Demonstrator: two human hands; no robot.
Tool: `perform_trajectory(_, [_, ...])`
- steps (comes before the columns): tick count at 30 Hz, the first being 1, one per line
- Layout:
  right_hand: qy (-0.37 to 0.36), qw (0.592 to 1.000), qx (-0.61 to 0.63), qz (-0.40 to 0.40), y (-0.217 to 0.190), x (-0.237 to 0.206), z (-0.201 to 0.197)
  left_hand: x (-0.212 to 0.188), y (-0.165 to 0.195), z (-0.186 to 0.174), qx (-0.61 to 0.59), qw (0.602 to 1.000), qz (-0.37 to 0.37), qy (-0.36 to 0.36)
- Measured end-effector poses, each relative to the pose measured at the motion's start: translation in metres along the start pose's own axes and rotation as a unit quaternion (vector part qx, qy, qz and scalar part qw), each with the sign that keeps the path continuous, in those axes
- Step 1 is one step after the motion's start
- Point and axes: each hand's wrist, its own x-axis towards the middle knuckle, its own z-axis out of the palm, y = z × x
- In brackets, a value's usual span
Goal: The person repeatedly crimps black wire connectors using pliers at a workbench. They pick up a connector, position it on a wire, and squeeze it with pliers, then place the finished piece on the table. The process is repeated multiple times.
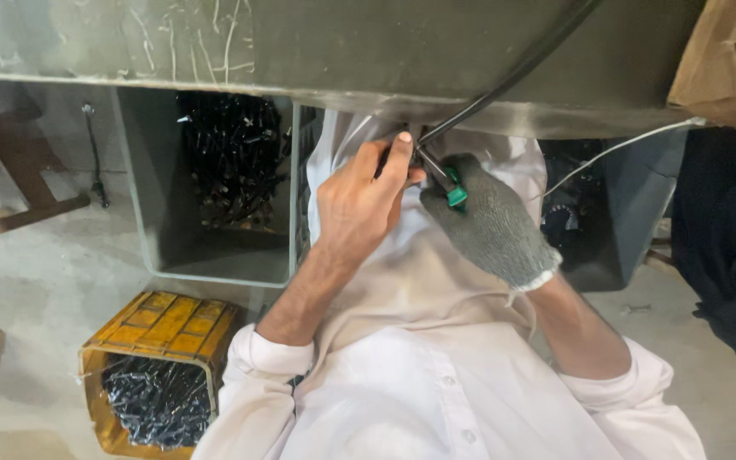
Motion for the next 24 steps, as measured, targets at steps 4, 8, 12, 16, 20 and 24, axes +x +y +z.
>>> perform_trajectory(4, [-0.019, 0.995, -0.047, 0.080, 0.006, 0.003, 0.004, 0.006, -0.007, -0.004, 0.038, 0.998, 0.044, 0.014])
perform_trajectory(8, [0.005, 1.000, 0.024, -0.008, 0.015, 0.015, 0.019, 0.019, -0.007, -0.014, 0.007, 0.997, -0.028, -0.066])
perform_trajectory(12, [0.027, 0.996, 0.031, -0.077, 0.025, 0.021, 0.020, 0.017, -0.007, -0.027, -0.238, 0.960, -0.101, -0.105])
perform_trajectory(16, [0.048, 0.980, -0.025, -0.193, 0.018, 0.021, -0.001, 0.003, -0.001, -0.032, -0.602, 0.741, -0.262, -0.145])
perform_trajectory(20, [-0.022, 0.983, 0.002, -0.182, -0.014, 0.020, -0.031, -0.009, 0.014, -0.036, -0.491, 0.848, -0.202, -0.005])
perform_trajectory(24, [-0.003, 0.973, -0.076, -0.217, -0.037, 0.026, -0.071, -0.024, -0.008, -0.044, -0.245, 0.878, -0.181, 0.371])
